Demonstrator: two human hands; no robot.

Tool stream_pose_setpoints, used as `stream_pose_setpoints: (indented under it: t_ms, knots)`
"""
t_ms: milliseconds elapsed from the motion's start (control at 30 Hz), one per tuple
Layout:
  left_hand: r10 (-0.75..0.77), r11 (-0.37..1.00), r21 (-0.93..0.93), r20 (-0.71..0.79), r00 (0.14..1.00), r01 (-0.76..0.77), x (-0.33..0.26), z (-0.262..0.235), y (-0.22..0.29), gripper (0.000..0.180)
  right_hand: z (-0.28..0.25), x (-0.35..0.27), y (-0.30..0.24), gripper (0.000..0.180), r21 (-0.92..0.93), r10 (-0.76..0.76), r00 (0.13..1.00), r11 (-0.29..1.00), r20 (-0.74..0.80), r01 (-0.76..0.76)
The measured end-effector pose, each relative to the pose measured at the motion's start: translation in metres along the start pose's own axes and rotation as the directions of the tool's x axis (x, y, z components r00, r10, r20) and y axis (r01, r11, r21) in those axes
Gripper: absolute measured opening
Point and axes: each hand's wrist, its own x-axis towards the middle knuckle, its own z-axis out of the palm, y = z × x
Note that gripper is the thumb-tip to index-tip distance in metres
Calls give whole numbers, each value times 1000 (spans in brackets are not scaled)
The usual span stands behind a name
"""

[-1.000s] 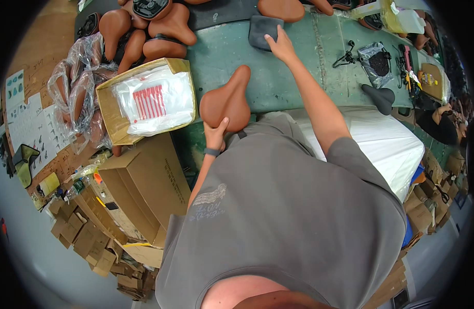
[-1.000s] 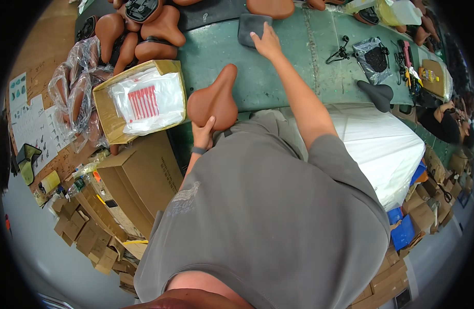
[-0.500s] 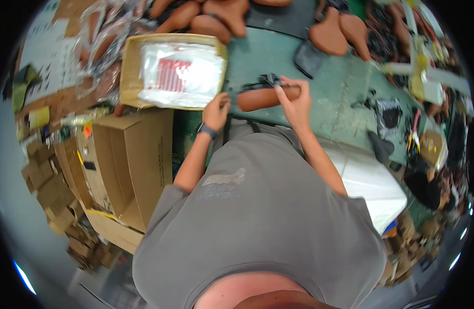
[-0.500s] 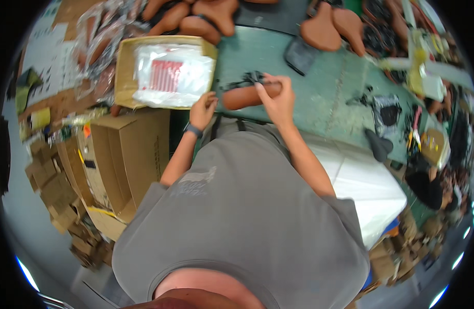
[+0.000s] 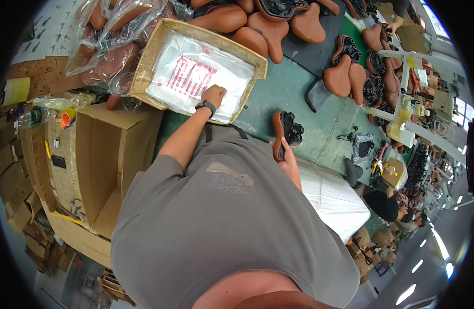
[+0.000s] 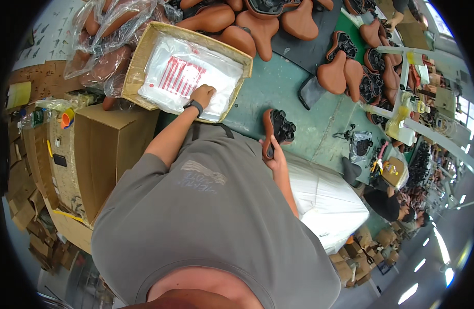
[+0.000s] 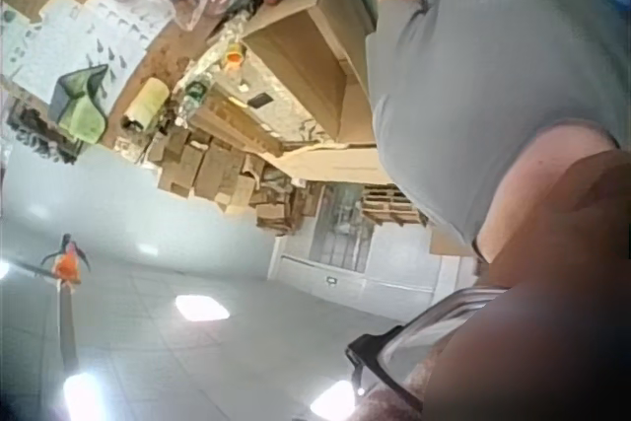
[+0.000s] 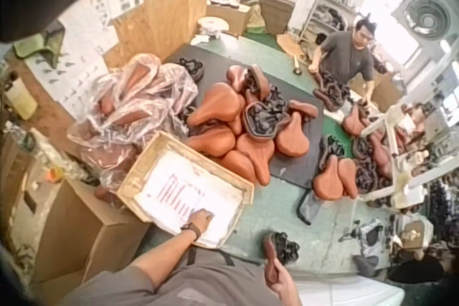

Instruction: Inspecting, cleaning, and placing bicycle seats into individual plastic bags at a factory workstation.

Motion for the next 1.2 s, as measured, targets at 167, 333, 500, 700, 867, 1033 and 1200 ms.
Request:
stream_pose_setpoints:
  t_ms: [167,333,500,700,867,1033,1200]
  knots:
    - [-158,928,-357,-132,979,101,-9,-24,-45,29,107,-6,36,41,-24,-189,975,982,-118,187]
    - [-194,787,-584,70,979,198,-6,-68,-41,32,200,-56,51,45,-465,-501,846,714,184,524]
    - [-246,549,-728,327,912,410,14,-76,-45,27,213,39,89,76,-748,-748,549,108,372,655]
    - [-15,720,-690,-119,993,-72,-4,-117,8,26,255,48,68,92,-853,-520,685,-406,510,327]
    - [773,630,-98,-11,634,-770,-48,-201,72,12,297,30,40,87,-805,-437,702,-482,563,345]
    - [395,778,-240,-533,748,-581,-57,-297,67,12,342,-49,-14,71,-736,155,904,642,397,213]
    - [423,748,-423,-289,859,-511,-63,-326,119,20,364,-65,-42,74,-792,-241,842,290,483,537]
